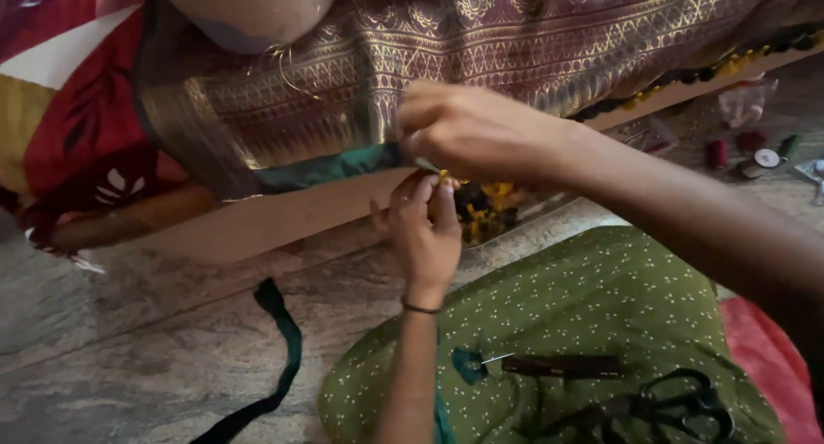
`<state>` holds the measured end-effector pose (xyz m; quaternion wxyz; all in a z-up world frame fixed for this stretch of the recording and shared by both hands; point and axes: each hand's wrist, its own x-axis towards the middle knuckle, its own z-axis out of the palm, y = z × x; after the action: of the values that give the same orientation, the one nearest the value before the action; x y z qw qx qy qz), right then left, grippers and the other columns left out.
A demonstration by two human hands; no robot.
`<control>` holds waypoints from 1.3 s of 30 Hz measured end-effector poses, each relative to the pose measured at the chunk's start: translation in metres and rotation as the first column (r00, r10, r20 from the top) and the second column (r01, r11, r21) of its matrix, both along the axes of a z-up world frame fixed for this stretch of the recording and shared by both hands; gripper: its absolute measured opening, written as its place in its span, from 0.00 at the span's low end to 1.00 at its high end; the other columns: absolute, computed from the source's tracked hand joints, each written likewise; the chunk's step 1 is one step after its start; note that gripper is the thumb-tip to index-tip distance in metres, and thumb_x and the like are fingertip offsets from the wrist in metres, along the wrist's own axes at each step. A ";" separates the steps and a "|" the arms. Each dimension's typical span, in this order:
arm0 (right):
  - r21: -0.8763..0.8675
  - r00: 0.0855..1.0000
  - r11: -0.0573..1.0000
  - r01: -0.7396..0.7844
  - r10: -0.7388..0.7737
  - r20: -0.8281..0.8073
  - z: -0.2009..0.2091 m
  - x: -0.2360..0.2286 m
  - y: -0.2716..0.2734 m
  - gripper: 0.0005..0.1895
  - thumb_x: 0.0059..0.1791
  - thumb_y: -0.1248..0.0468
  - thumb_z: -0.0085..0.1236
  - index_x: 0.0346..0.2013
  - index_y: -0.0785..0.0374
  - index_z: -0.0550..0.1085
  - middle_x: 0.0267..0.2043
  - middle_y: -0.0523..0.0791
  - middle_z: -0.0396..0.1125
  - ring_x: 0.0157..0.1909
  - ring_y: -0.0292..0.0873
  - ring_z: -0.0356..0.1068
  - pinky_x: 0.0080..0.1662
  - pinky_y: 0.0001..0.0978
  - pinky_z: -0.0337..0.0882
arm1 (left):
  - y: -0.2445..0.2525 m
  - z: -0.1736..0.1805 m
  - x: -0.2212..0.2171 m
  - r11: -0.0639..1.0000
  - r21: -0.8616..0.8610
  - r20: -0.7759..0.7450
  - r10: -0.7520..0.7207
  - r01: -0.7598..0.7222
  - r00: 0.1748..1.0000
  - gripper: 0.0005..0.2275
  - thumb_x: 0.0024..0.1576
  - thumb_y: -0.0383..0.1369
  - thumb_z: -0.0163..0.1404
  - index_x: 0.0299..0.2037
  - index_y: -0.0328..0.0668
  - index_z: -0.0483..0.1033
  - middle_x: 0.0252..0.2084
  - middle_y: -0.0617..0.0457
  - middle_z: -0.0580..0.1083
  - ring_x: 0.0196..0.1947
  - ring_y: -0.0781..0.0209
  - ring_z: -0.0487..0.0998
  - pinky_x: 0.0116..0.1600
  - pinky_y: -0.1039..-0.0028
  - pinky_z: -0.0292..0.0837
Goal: Attaching decorative tassels to the border of a fabric piece using a needle and thread.
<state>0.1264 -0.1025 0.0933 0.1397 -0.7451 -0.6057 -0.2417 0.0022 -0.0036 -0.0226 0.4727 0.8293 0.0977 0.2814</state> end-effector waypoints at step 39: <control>-0.192 0.955 0.938 -0.287 0.296 0.015 0.014 -0.001 0.026 0.10 0.36 0.59 0.68 0.17 0.62 0.78 0.28 0.42 0.69 0.41 0.41 0.66 0.43 0.37 0.75 | -0.020 0.031 -0.018 0.823 0.376 0.285 0.333 -0.425 0.899 0.05 0.58 0.32 0.58 0.38 0.43 0.85 0.47 0.55 0.78 0.57 0.53 0.69 0.67 0.54 0.54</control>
<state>0.1259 -0.0763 0.1071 0.0895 -0.6515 -0.7324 -0.1764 -0.0154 -0.0235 0.0083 0.2201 0.8425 0.1474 0.4690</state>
